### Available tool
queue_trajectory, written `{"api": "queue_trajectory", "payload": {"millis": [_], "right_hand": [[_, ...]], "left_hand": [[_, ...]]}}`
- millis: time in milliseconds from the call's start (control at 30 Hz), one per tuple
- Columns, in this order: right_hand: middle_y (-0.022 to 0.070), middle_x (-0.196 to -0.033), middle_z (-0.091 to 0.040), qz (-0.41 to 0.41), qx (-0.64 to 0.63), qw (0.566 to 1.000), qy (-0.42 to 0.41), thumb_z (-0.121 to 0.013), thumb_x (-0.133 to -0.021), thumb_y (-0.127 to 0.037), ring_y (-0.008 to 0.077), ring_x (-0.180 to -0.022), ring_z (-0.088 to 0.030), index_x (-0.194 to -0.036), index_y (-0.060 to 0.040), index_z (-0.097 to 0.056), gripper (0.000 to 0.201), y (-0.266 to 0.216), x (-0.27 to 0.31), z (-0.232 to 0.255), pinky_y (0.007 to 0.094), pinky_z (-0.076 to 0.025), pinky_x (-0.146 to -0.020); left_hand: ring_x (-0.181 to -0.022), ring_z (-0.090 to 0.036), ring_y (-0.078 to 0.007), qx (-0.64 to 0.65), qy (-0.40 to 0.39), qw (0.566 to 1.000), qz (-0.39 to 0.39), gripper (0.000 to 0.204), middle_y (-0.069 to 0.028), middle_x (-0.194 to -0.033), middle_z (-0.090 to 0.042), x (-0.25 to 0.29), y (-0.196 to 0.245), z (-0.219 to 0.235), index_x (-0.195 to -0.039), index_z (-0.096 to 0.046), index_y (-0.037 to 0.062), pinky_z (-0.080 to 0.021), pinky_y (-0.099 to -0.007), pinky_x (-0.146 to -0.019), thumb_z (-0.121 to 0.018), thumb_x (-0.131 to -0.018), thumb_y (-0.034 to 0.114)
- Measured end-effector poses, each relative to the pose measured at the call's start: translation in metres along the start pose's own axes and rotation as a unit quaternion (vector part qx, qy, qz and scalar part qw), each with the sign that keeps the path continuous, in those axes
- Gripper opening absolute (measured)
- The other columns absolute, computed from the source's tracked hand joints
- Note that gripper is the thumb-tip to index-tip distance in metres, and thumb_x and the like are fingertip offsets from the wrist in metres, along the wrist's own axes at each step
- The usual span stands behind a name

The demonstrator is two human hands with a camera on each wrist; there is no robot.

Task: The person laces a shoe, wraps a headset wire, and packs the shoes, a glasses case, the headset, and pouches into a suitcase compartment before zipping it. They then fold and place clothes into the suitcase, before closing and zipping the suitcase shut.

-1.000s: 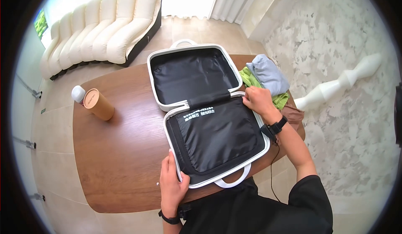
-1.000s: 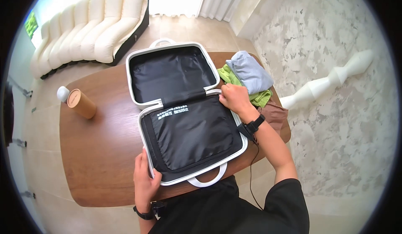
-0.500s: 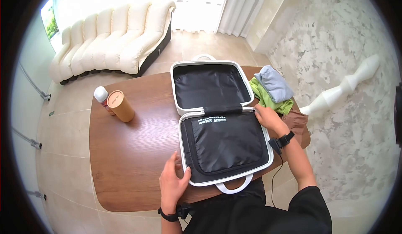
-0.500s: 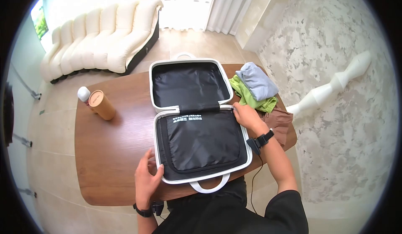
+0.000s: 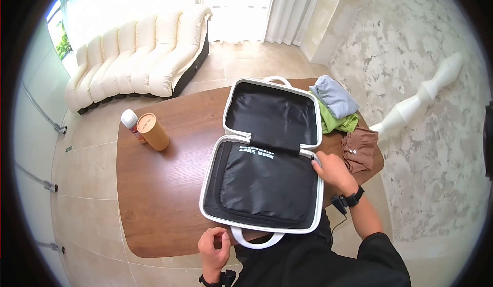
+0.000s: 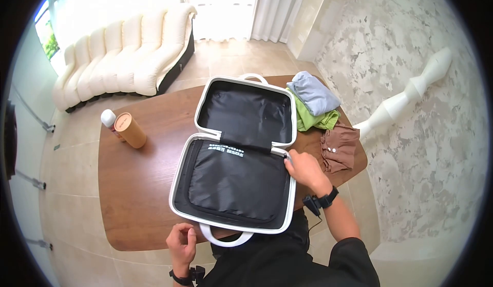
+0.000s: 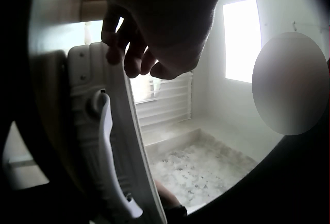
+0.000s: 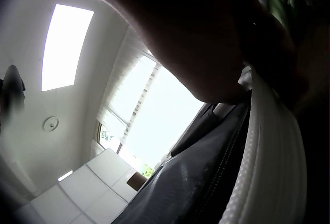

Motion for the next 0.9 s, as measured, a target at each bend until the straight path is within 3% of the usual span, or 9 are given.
{"api": "queue_trajectory", "payload": {"millis": [200,300,400,433,567,667,733,800,900], "right_hand": [[0.0254,-0.074,-0.067,0.007,-0.004,1.0,-0.029,-0.063,-0.1,-0.044,0.0472,-0.073,-0.067,-0.091,0.0011,-0.062,0.046,-0.039,0.044,0.013,0.0551,-0.053,-0.069],[0.0224,-0.07,-0.066,0.014,-0.039,0.992,-0.116,-0.063,-0.099,-0.05,0.0447,-0.072,-0.066,-0.084,-0.0001,-0.064,0.052,-0.055,0.063,0.021,0.0517,-0.051,-0.068],[0.023,-0.071,-0.067,0.056,-0.044,0.981,-0.18,-0.06,-0.1,-0.052,0.0444,-0.073,-0.068,-0.084,0.0006,-0.065,0.055,-0.073,0.075,0.027,0.053,-0.054,-0.07],[0.0218,-0.071,-0.067,0.075,-0.053,0.979,-0.182,-0.06,-0.1,-0.052,0.0437,-0.074,-0.068,-0.085,-0.0005,-0.067,0.054,-0.074,0.076,0.027,0.0513,-0.054,-0.071],[0.0157,-0.074,-0.07,0.102,-0.18,0.934,-0.29,-0.063,-0.099,-0.048,0.0393,-0.074,-0.07,-0.097,-0.0058,-0.074,0.044,-0.071,0.076,0.034,0.0452,-0.055,-0.071],[0.0138,-0.09,-0.072,0.055,-0.294,0.953,-0.045,-0.072,-0.093,-0.023,0.0356,-0.088,-0.07,-0.099,-0.0032,-0.073,0.021,-0.046,0.055,0.056,0.0418,-0.055,-0.079],[0.0165,-0.108,-0.068,0.014,-0.185,0.966,0.18,-0.072,-0.091,-0.015,0.0375,-0.101,-0.066,-0.112,-0.002,-0.068,0.025,-0.017,0.037,0.06,0.044,-0.053,-0.089],[0.019,-0.123,-0.063,0.0,-0.037,0.969,0.243,-0.07,-0.092,-0.013,0.04,-0.111,-0.062,-0.131,-0.0031,-0.06,0.041,0.02,0.022,0.045,0.0462,-0.051,-0.095],[0.0202,-0.127,-0.059,-0.013,-0.028,0.983,0.18,-0.07,-0.092,-0.013,0.0414,-0.115,-0.061,-0.141,-0.0047,-0.054,0.052,0.061,0.022,0.015,0.0473,-0.05,-0.097]], "left_hand": [[-0.067,-0.068,-0.0208,-0.032,0.007,0.999,-0.004,0.007,-0.0091,-0.08,-0.068,0.018,-0.006,-0.006,-0.093,-0.066,0.001,-0.054,-0.031,-0.064,-0.072,-0.089,0.003],[-0.062,-0.066,-0.02,-0.031,0.031,0.999,-0.031,0.011,-0.0083,-0.077,-0.068,0.023,0.003,-0.005,-0.095,-0.065,0.0007,-0.052,-0.0316,-0.062,-0.073,-0.087,0.003],[-0.088,-0.061,-0.0227,-0.037,0.051,0.998,0.003,0.052,-0.0138,-0.109,-0.06,0.038,-0.001,0.0,-0.126,-0.058,0.0003,-0.052,-0.0344,-0.077,-0.08,-0.081,0.014],[-0.107,-0.055,-0.0276,-0.049,0.016,0.998,0.047,0.07,-0.0171,-0.124,-0.049,0.039,0.001,0.002,-0.14,-0.052,0.0001,-0.05,-0.0374,-0.092,-0.081,-0.08,0.019],[-0.121,-0.05,-0.0354,-0.136,0.025,0.99,0.004,0.073,-0.0216,-0.135,-0.043,0.048,0.019,0.014,-0.147,-0.048,-0.0015,-0.039,-0.0444,-0.11,-0.077,-0.082,0.016],[-0.133,-0.047,-0.0417,-0.145,0.013,0.987,0.069,0.069,-0.0251,-0.143,-0.042,0.043,0.03,0.005,-0.147,-0.048,-0.0019,-0.036,-0.0474,-0.115,-0.073,-0.084,0.009],[-0.137,-0.045,-0.0428,-0.141,0.011,0.987,0.081,0.065,-0.0258,-0.147,-0.042,0.042,0.033,0.0,-0.149,-0.048,0.0004,-0.035,-0.0474,-0.117,-0.067,-0.088,0.006],[-0.142,-0.042,-0.044,-0.137,0.003,0.986,0.091,0.061,-0.0265,-0.151,-0.041,0.04,0.03,0.004,-0.151,-0.048,0.0027,-0.033,-0.0473,-0.119,-0.062,-0.092,0.003],[-0.141,-0.043,-0.0491,-0.144,-0.017,0.988,0.06,0.06,-0.0307,-0.153,-0.041,0.024,0.02,0.014,-0.151,-0.046,-0.002,-0.035,-0.05,-0.117,-0.057,-0.092,-0.002]]}}
Point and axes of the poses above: each hand's wrist, its own x-axis away from the middle knuckle, its own z-axis out of the back of the hand, y = z × x, the point moved 2 cm from there along -x, towards the middle knuckle
